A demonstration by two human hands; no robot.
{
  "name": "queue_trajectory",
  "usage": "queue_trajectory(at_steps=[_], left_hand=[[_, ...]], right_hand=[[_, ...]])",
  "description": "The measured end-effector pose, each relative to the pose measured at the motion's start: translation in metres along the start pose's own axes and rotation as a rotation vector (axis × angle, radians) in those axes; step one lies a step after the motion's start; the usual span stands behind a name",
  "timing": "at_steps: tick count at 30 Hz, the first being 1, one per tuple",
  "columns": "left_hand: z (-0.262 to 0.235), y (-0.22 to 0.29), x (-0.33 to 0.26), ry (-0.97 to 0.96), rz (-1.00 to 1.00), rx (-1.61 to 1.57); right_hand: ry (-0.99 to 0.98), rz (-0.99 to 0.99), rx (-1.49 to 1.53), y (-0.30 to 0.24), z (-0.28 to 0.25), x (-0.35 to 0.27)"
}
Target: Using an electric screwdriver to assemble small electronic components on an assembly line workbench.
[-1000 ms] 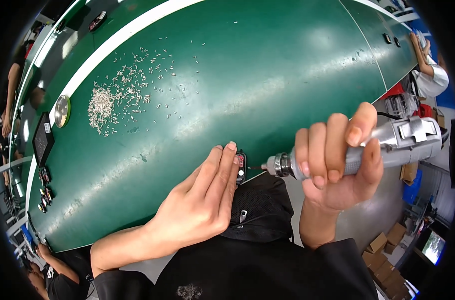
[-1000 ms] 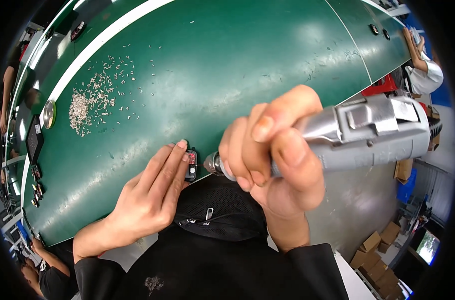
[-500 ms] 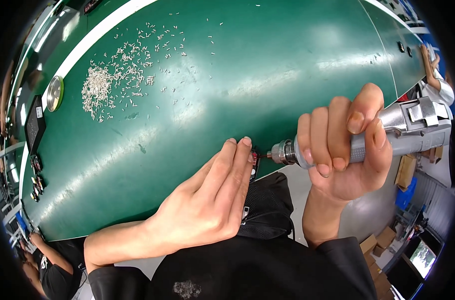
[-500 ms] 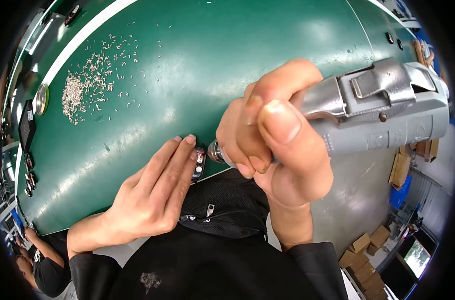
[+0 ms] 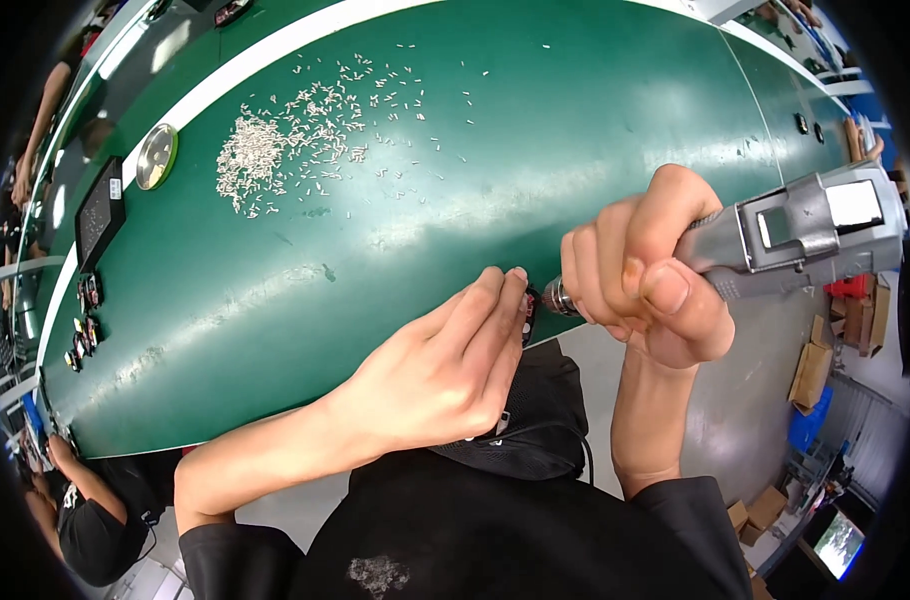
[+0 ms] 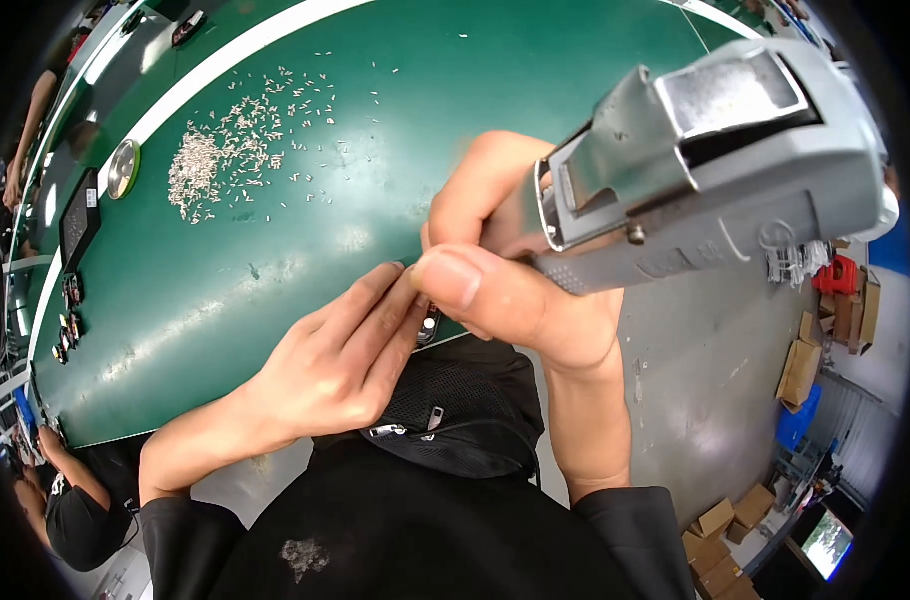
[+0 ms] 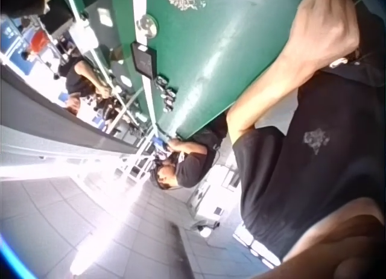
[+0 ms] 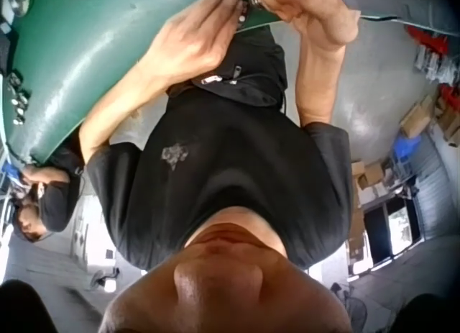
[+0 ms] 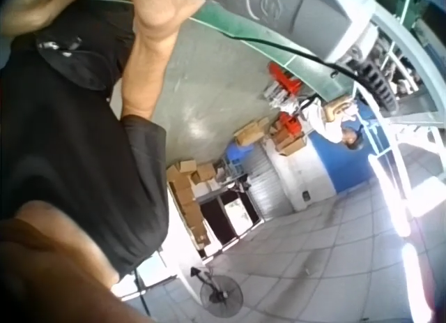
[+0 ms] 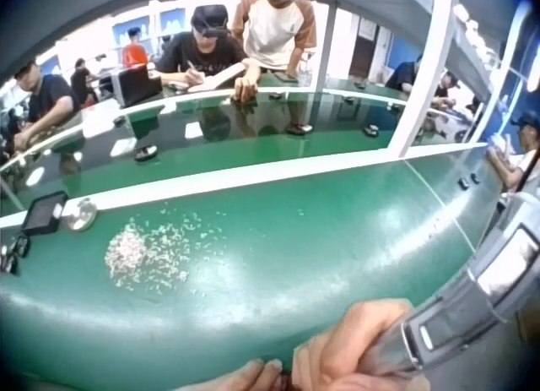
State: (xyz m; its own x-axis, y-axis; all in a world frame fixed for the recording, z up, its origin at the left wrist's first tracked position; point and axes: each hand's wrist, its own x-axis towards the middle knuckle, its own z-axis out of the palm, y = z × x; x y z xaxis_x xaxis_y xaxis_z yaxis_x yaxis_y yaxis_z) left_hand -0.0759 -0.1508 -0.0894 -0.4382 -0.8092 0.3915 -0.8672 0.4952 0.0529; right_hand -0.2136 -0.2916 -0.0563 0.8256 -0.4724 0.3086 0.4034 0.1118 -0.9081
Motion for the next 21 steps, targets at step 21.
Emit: queue_trajectory(at_steps=[21], left_hand=[[-0.092, -0.067, -0.122, 0.061, -1.03, 0.465]], right_hand=[[0.314, -0.084, 0.639, 0.033, -0.028, -0.04]])
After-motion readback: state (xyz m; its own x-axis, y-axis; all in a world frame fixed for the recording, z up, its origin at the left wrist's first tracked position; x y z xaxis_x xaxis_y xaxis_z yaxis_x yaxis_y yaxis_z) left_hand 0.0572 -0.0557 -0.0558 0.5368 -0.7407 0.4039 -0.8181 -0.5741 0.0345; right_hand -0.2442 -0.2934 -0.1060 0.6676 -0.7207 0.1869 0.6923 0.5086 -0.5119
